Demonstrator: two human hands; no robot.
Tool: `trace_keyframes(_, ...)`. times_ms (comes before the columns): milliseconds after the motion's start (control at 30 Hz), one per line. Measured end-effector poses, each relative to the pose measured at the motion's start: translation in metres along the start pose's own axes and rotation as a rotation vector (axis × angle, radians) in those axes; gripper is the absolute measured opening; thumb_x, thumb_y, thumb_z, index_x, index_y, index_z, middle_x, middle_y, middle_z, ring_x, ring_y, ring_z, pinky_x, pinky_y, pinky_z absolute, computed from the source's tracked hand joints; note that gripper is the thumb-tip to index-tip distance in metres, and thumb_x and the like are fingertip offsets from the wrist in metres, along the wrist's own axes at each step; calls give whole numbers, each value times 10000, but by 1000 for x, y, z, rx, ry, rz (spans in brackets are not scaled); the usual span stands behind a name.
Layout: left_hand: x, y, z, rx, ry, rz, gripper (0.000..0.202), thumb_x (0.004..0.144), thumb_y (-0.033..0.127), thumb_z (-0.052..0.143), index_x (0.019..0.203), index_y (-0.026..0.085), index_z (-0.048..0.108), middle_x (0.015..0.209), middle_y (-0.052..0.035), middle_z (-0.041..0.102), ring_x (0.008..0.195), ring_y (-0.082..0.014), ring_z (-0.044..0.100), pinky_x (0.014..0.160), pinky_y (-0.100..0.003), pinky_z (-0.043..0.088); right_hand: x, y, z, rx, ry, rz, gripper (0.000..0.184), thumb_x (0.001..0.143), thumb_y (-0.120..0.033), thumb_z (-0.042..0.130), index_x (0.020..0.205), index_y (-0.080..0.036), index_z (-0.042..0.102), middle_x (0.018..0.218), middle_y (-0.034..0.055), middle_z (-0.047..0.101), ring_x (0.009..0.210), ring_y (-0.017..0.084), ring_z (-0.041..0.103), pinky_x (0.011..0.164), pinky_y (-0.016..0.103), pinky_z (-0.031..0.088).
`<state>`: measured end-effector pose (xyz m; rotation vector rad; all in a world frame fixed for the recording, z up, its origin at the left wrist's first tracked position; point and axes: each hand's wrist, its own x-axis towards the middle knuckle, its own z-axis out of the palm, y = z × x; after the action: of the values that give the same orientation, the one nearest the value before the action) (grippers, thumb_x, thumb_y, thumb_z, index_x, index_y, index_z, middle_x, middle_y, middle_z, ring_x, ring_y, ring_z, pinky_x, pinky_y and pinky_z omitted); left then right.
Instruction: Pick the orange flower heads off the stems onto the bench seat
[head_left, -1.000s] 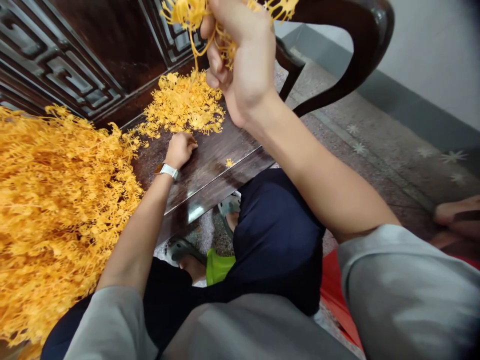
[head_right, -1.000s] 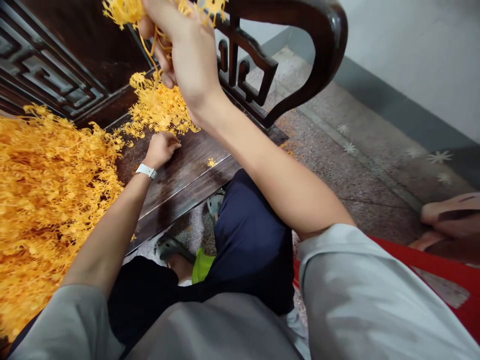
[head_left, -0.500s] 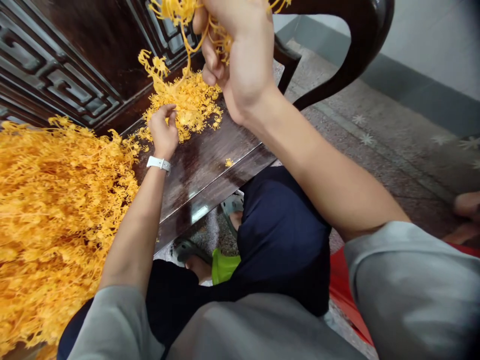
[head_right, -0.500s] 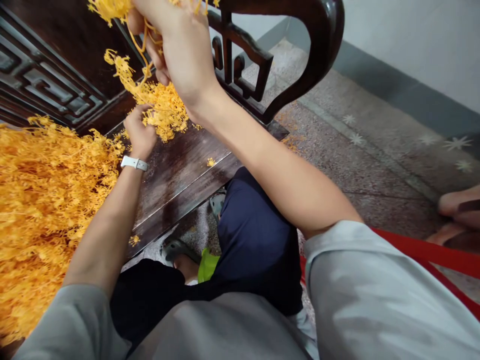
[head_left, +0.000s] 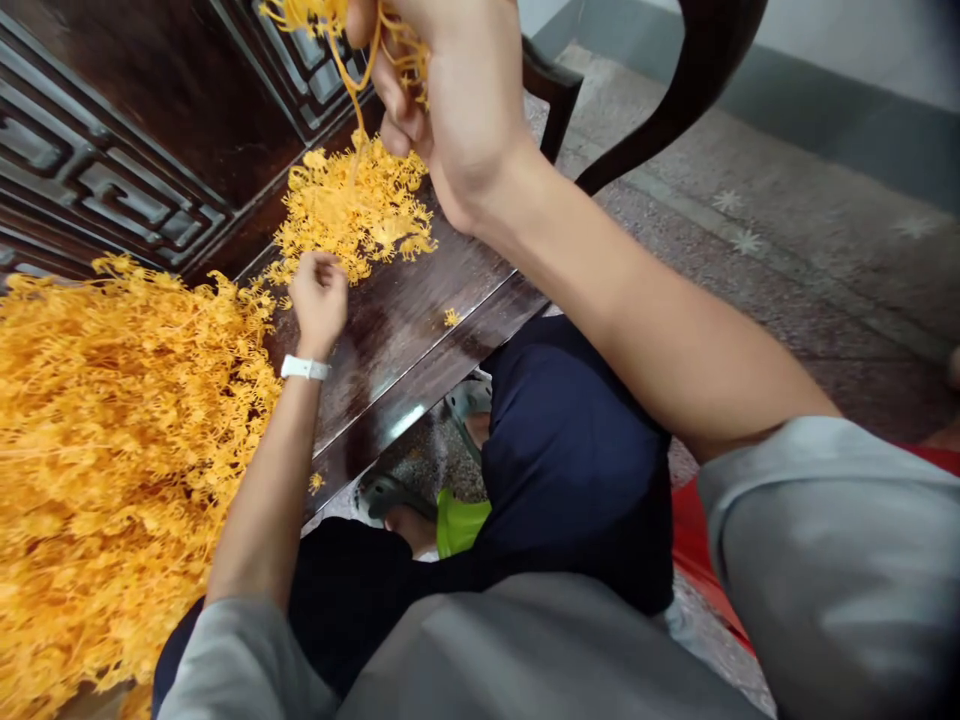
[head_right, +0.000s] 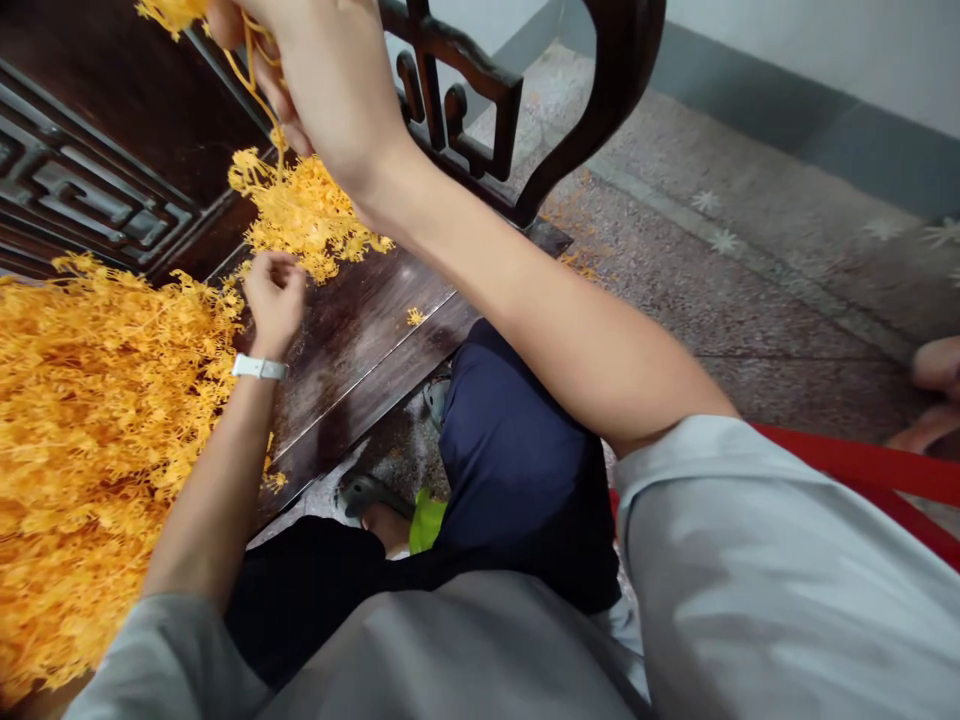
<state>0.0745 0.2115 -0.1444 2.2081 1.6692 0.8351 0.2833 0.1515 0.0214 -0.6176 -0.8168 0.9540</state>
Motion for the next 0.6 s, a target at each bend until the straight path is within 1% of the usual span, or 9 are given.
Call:
trace_keyframes(67, -29, 22, 13, -52, -240, 119, 242, 1026, 315, 560, 1191, 177, 670, 1024, -93, 746, 915, -221, 700, 869, -369, 574, 0, 1, 1, 34, 18, -33, 423, 991, -285, 237, 632, -190, 440, 519, -85, 194, 463, 30, 162, 495, 128, 172)
trace_keyframes(100, -43, 34, 21, -61, -338, 199, 296, 1025, 352, 596, 1242, 167, 675, 1058, -107, 749, 935, -234, 701, 901, -383, 566, 0, 2, 3, 40, 16, -39, 458, 995, -314, 185, 630, -192, 435, 522, -83, 183, 462, 30, 164, 498, 128, 168)
trace_keyframes(167, -62, 56, 37, -7, -436, 310, 346, 1032, 397, 623, 1280, 166, 690, 1160, -146, 729, 1055, -280, 687, 997, -428, 529, -2, 4, 6, 32, 21, -44, 500, 1001, -369, 157, 627, -192, 438, 513, -85, 171, 452, 28, 169, 493, 132, 165)
trace_keyframes(233, -71, 70, 49, 68, -458, 304, 266, 1044, 379, 607, 1167, 176, 726, 1155, -165, 712, 1119, -320, 667, 1015, -462, 504, -5, 4, 10, 3, 26, -47, 476, 1002, -388, 235, 629, -184, 450, 497, -92, 173, 443, 19, 182, 488, 133, 170)
trace_keyframes(300, -71, 74, 53, 114, -455, 258, 206, 1052, 333, 581, 1026, 185, 722, 1118, -171, 700, 1126, -340, 656, 1004, -486, 496, -7, 2, 13, -25, 32, -61, 455, 1007, -394, 309, 629, -178, 440, 505, -92, 198, 443, 4, 213, 483, 131, 165)
trace_keyframes(367, -66, 71, 49, 107, -439, 230, 183, 1050, 288, 565, 959, 191, 691, 1097, -166, 689, 1096, -334, 653, 991, -493, 501, -9, 0, 16, -36, 31, -74, 503, 1037, -461, 310, 644, -171, 429, 553, -85, 276, 457, -12, 246, 480, 130, 158)
trace_keyframes(467, -58, 63, 36, 69, -394, 225, 134, 1029, 241, 572, 934, 194, 654, 1066, -146, 674, 1020, -301, 651, 965, -472, 519, -6, -1, 16, -42, 52, -57, 627, 1061, -606, 208, 670, -165, 421, 619, -75, 372, 472, -17, 254, 477, 144, 147)
trace_keyframes(533, -55, 62, 29, 54, -371, 218, 119, 1018, 212, 570, 923, 194, 639, 1026, -128, 667, 978, -282, 649, 946, -449, 526, -3, 0, 13, -78, 47, -53, 621, 1076, -613, 253, 667, -176, 418, 599, -73, 337, 476, 7, 243, 478, 173, 146)
trace_keyframes(600, -55, 67, 29, 24, -379, 224, 96, 1014, 206, 576, 944, 192, 641, 1009, -119, 664, 970, -274, 648, 943, -437, 527, 0, 1, 10, -103, 17, -71, 567, 1090, -562, 361, 662, -195, 424, 581, -73, 288, 477, 40, 241, 479, 209, 150)
